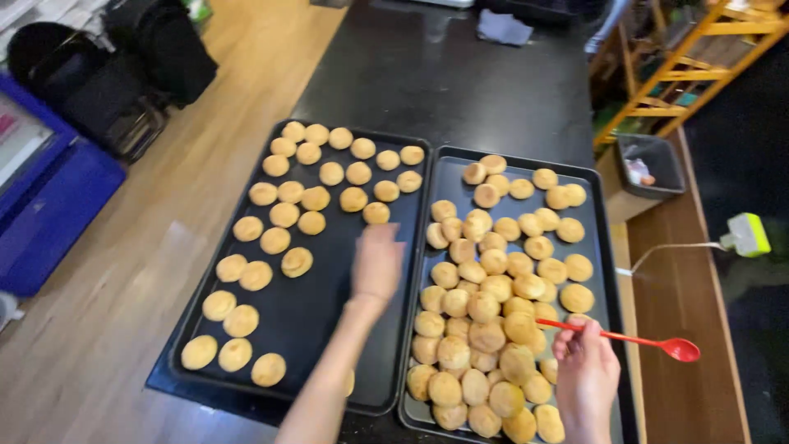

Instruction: Poking holes in the bottom of pastry shells with a spoon handle and arranging them on a tray

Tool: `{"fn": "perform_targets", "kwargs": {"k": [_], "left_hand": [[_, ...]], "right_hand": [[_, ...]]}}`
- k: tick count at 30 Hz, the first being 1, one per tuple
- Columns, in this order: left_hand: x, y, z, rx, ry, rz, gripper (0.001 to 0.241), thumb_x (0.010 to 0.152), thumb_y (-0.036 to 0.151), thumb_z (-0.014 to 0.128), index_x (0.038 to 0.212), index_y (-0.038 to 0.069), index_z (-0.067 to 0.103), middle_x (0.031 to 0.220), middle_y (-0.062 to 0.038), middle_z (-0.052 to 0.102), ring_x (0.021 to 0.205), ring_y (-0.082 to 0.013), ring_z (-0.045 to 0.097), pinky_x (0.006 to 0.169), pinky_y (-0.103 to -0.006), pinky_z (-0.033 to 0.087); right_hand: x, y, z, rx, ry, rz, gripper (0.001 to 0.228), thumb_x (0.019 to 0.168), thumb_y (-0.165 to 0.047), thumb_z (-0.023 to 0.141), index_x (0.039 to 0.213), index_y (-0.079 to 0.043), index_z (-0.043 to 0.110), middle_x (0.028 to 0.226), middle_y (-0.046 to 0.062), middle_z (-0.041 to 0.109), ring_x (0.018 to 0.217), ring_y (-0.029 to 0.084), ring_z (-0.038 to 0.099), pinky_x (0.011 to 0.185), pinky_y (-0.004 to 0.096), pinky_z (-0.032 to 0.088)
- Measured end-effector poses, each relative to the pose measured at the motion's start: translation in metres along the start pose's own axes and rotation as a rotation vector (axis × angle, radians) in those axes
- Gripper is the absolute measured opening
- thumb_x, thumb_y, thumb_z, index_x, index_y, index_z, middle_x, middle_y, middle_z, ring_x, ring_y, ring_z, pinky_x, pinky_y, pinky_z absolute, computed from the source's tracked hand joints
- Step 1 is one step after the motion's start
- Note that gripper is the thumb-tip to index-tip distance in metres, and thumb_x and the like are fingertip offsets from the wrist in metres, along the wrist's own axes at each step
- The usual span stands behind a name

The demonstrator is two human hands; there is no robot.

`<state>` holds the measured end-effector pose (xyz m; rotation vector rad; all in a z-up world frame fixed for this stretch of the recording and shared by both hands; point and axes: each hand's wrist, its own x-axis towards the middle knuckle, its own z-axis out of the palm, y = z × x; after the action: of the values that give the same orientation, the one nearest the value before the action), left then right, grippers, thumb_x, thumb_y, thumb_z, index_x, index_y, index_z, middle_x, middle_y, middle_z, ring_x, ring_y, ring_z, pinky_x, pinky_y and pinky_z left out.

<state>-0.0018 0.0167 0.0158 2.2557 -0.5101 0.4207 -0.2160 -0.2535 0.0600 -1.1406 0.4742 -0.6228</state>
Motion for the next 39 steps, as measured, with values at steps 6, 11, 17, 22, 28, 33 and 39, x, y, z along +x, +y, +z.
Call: {"fn": "perform_targets", "kwargs": {"k": [6, 11, 17, 22, 28, 33, 39], "left_hand": [[-0.081, -0.18, -0.051, 0.88, -0.156, -0.239, 0.073, 0.08, 0.04, 0.079, 0.144, 0.019, 0.052, 0.145, -0.011, 0.05, 0.132, -0.0324, 0.047, 0.092, -0.0462, 0.054], [-0.078, -0.036, -0.089, -1.118, 0.031, -0.771, 0.02, 0.102, 0.025, 0.057, 0.106, 0.005, 0.057, 0.084, -0.014, 0.064, 0.063, -0.0181, 0.061, 0.04, -0.0286, 0.045], [-0.077, 0.119, -0.124, -1.519, -0.409, -0.941, 0.05, 0.103, 0.044, 0.032, 0.106, 0.004, 0.062, 0.064, -0.012, 0.056, 0.039, -0.017, 0.042, 0.033, -0.0262, 0.018], [-0.075, 0.132, -0.128, -1.254, -0.673, -0.834, 0.045, 0.094, 0.04, 0.039, 0.087, 0.004, 0.066, 0.058, -0.009, 0.052, 0.04, -0.0132, 0.039, 0.038, -0.025, 0.02], [-0.08, 0.151, -0.122, -1.114, -0.894, -0.738, 0.042, 0.101, 0.04, 0.045, 0.089, 0.005, 0.066, 0.061, -0.01, 0.053, 0.043, -0.0132, 0.042, 0.038, -0.0231, 0.027], [-0.089, 0.149, -0.096, -1.369, -0.924, -0.638, 0.025, 0.101, 0.025, 0.058, 0.105, 0.001, 0.066, 0.08, -0.012, 0.059, 0.057, -0.0203, 0.065, 0.038, -0.0248, 0.043], [-0.09, 0.186, -0.087, -0.668, -0.778, -0.05, 0.021, 0.093, 0.022, 0.062, 0.111, 0.011, 0.067, 0.104, -0.004, 0.067, 0.092, -0.0165, 0.067, 0.083, -0.0296, 0.051]], "right_hand": [[-0.034, 0.012, 0.025, -0.078, 0.026, 0.041, 0.033, 0.118, -0.028, 0.046, 0.107, -0.001, 0.062, 0.079, 0.008, 0.056, 0.066, 0.013, 0.048, 0.059, 0.023, 0.035], [-0.099, 0.0, 0.102, -0.412, -0.074, -0.067, 0.037, 0.109, -0.025, 0.046, 0.102, 0.002, 0.072, 0.083, 0.013, 0.07, 0.07, 0.018, 0.064, 0.063, 0.03, 0.054], [-0.153, -0.026, 0.172, -0.578, -0.174, -0.535, 0.031, 0.107, -0.015, 0.036, 0.096, -0.002, 0.062, 0.081, 0.009, 0.068, 0.069, 0.016, 0.065, 0.069, 0.028, 0.057], [-0.168, -0.029, 0.151, -0.686, -0.11, -0.61, 0.032, 0.106, -0.015, 0.037, 0.098, -0.004, 0.066, 0.078, 0.005, 0.069, 0.067, 0.015, 0.066, 0.069, 0.028, 0.055], [-0.176, -0.024, 0.125, -0.646, -0.07, -0.479, 0.027, 0.104, -0.015, 0.047, 0.096, -0.004, 0.071, 0.084, 0.006, 0.067, 0.069, 0.013, 0.059, 0.064, 0.025, 0.05], [-0.165, 0.0, 0.095, 0.192, 0.183, -0.03, 0.033, 0.108, -0.022, 0.051, 0.097, 0.006, 0.063, 0.074, 0.011, 0.057, 0.064, 0.012, 0.048, 0.055, 0.024, 0.036], [-0.152, -0.029, 0.054, -0.851, 0.043, -0.428, 0.026, 0.103, -0.012, 0.046, 0.093, -0.006, 0.069, 0.087, 0.004, 0.07, 0.071, 0.015, 0.064, 0.068, 0.028, 0.052]]}}
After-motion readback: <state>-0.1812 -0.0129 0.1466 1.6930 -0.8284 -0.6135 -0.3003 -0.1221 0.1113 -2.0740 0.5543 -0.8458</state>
